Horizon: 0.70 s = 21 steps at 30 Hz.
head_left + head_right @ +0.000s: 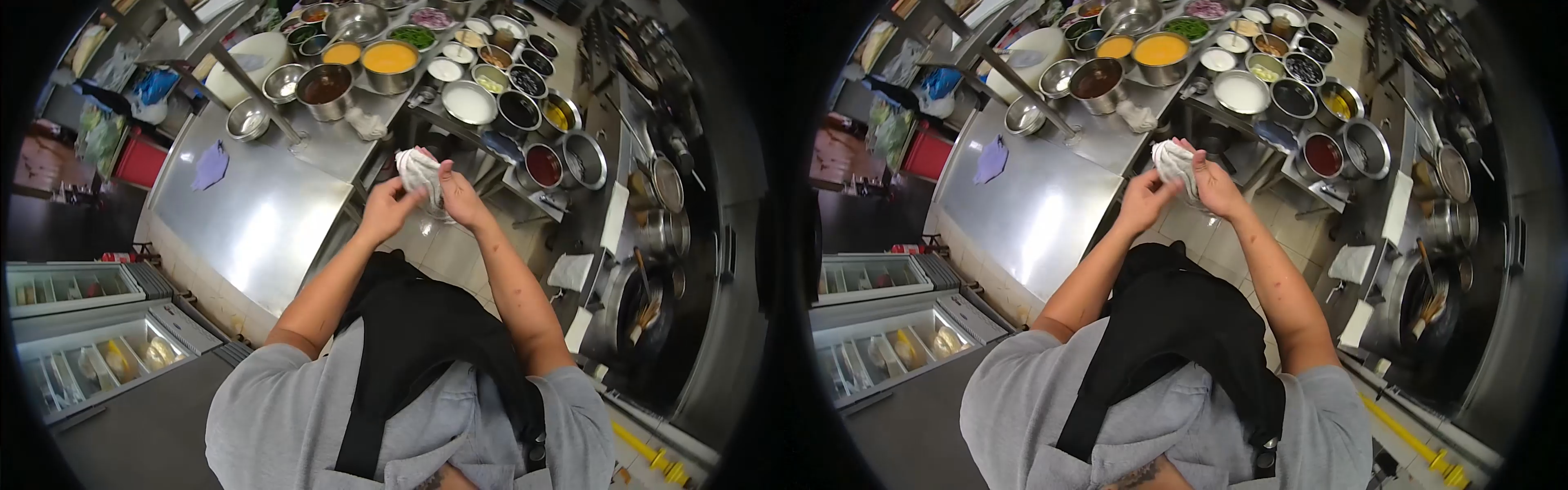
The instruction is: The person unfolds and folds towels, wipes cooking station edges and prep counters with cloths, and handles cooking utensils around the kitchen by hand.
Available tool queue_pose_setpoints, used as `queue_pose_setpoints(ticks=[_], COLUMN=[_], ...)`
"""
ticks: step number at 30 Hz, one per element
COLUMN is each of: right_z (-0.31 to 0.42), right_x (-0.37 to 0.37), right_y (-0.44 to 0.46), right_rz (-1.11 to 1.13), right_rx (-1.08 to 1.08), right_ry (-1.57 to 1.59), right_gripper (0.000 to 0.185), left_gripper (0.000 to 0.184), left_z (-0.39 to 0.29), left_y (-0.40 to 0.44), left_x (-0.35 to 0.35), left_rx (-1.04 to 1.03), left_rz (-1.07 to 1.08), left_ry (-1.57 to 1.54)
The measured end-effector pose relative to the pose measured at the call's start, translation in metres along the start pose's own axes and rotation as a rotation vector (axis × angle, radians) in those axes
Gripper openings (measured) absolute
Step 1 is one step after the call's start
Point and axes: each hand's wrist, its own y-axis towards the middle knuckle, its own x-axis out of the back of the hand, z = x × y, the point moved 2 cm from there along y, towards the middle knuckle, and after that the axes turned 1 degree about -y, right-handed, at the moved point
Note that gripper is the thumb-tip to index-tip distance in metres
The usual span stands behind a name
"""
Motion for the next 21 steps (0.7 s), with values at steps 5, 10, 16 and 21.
queue_pose_setpoints(ticks=[5, 10, 16, 21], right_z=[0.056, 0.097, 0.038, 0.080], right_x=[0.081, 0.114, 0.078, 0.055], right_y=[-0.078, -0.164, -0.237, -0.283], right_rz=[-0.116, -0.086, 0.016, -0.044], right_rx=[-0.033, -0.033, -0.230, 0.158], right_ry=[-0.279, -0.118, 1.285, 0.945], right_gripper=[0.054, 0.048, 0.070, 0.086], left_gripper=[0.021, 0.024, 0.026, 0.053], left_z=[-0.047, -0.111, -0.111, -0.021], left_y=[-0.019, -0.053, -0.125, -0.192], left_x=[-0.020, -0.050, -0.072, -0.047], left_rx=[-0.140, -0.249, 0.178, 0.056], left_rz=[-0.098, 0.050, 0.112, 0.518], left_ry=[0.188, 0.435, -0.620, -0.810])
